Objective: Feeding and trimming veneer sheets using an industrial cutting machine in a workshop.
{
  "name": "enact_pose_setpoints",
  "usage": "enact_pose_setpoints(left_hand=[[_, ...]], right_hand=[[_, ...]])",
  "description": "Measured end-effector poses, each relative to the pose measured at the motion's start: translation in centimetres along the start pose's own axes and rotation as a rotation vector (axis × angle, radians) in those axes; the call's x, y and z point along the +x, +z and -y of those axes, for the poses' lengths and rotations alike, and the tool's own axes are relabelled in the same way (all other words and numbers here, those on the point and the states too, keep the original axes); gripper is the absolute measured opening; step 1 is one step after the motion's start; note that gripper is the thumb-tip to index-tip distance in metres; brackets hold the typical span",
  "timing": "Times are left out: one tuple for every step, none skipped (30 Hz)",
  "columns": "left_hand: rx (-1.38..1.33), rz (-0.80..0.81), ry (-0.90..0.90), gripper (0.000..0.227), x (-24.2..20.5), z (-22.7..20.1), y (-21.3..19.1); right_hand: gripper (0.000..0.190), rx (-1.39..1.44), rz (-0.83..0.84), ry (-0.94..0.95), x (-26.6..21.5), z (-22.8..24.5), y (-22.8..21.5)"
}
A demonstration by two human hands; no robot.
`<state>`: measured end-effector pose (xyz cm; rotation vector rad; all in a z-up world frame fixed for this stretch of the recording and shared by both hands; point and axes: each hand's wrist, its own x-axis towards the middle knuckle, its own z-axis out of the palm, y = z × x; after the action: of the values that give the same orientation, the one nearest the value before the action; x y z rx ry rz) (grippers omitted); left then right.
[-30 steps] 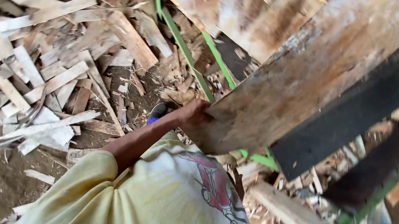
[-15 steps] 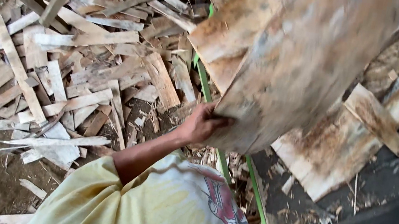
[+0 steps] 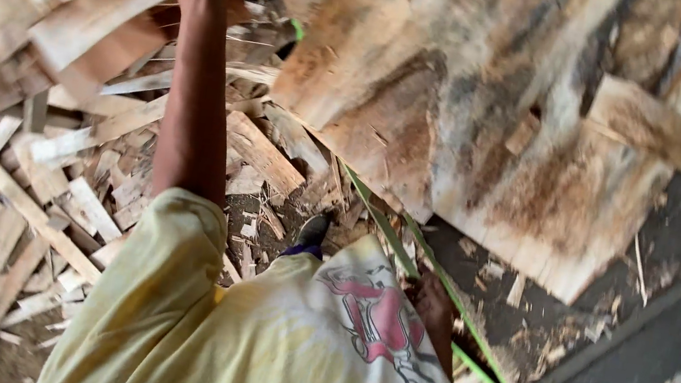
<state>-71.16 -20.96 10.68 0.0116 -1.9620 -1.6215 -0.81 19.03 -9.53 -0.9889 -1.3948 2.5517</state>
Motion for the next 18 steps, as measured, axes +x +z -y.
enact_pose_setpoints(left_hand=[[-0.042, -0.039, 0.122, 0.039, -3.3, -1.1, 1.1], [-0.088, -0.078, 0.243, 0.050, -6.7, -2.2, 2.0], [-0.105, -0.045, 0.247, 0.050, -11.6, -3.2, 3.6], [-0.091, 0.178, 0.316, 0.062, -16.7, -4.2, 4.8], [-0.077, 0.398, 0.386, 0.080, -22.0, -5.2, 5.6], [-0.094, 0.427, 0.392, 0.080, -26.2, -4.5, 6.3], [0.152, 0.650, 0.261, 0.083, -30.7, -3.9, 6.4], [0.398, 0.875, 0.137, 0.088, -35.2, -3.3, 6.3], [0.390, 0.895, 0.149, 0.088, -36.2, -3.7, 6.9], [0.503, 0.969, 0.164, 0.088, -37.3, -4.2, 7.5], [0.623, 1.040, 0.179, 0.088, -38.3, -4.6, 7.7], [0.621, 1.058, 0.191, 0.088, -39.1, -4.1, 7.5], [0.691, 1.025, 0.192, 0.088, -39.5, -3.5, 8.2], [0.760, 0.990, 0.193, 0.088, -40.0, -3.0, 8.8], [0.753, 1.003, 0.204, 0.088, -40.2, -3.8, 9.9], [0.753, 0.969, 0.199, 0.087, -40.4, -4.6, 11.0], [0.756, 0.931, 0.193, 0.086, -40.4, -5.2, 12.0], [0.752, 0.941, 0.203, 0.086, -40.2, -6.6, 13.7]], right_hand=[[0.029, 0.015, -0.025, -0.013, -1.4, -0.3, 0.1], [0.029, 0.030, -0.051, -0.027, 2.2, -0.9, 0.4], [0.029, 0.052, -0.077, -0.039, 1.2, 1.1, 3.4], [0.026, -0.025, -0.158, -0.065, 0.2, 3.3, 6.3], [0.024, -0.106, -0.238, -0.087, -0.8, 5.7, 9.0], [0.024, -0.087, -0.265, -0.094, -0.4, 5.9, 8.8], [0.024, -0.134, -0.341, -0.152, -0.4, 6.2, 8.5], [0.024, -0.183, -0.418, -0.207, -0.6, 6.5, 8.2], [0.024, -0.170, -0.438, -0.212, -0.2, 6.8, 7.1], [0.024, -0.218, -0.482, -0.266, 0.1, 7.2, 5.9], [0.024, -0.268, -0.524, -0.314, 0.2, 7.4, 4.9], [0.024, -0.255, -0.541, -0.312, -0.1, 7.5, 4.3], [0.024, -0.304, -0.569, -0.313, 0.3, 8.1, 3.5], [0.024, -0.353, -0.597, -0.313, 0.8, 8.7, 2.7], [0.024, -0.345, -0.613, -0.314, 0.7, 9.2, 2.2], [0.024, -0.296, -0.612, -0.304, 0.6, 9.7, 1.6], [0.024, -0.247, -0.607, -0.295, 0.8, 10.1, 1.2], [0.024, -0.238, -0.618, -0.297, 1.0, 10.8, 1.0]])
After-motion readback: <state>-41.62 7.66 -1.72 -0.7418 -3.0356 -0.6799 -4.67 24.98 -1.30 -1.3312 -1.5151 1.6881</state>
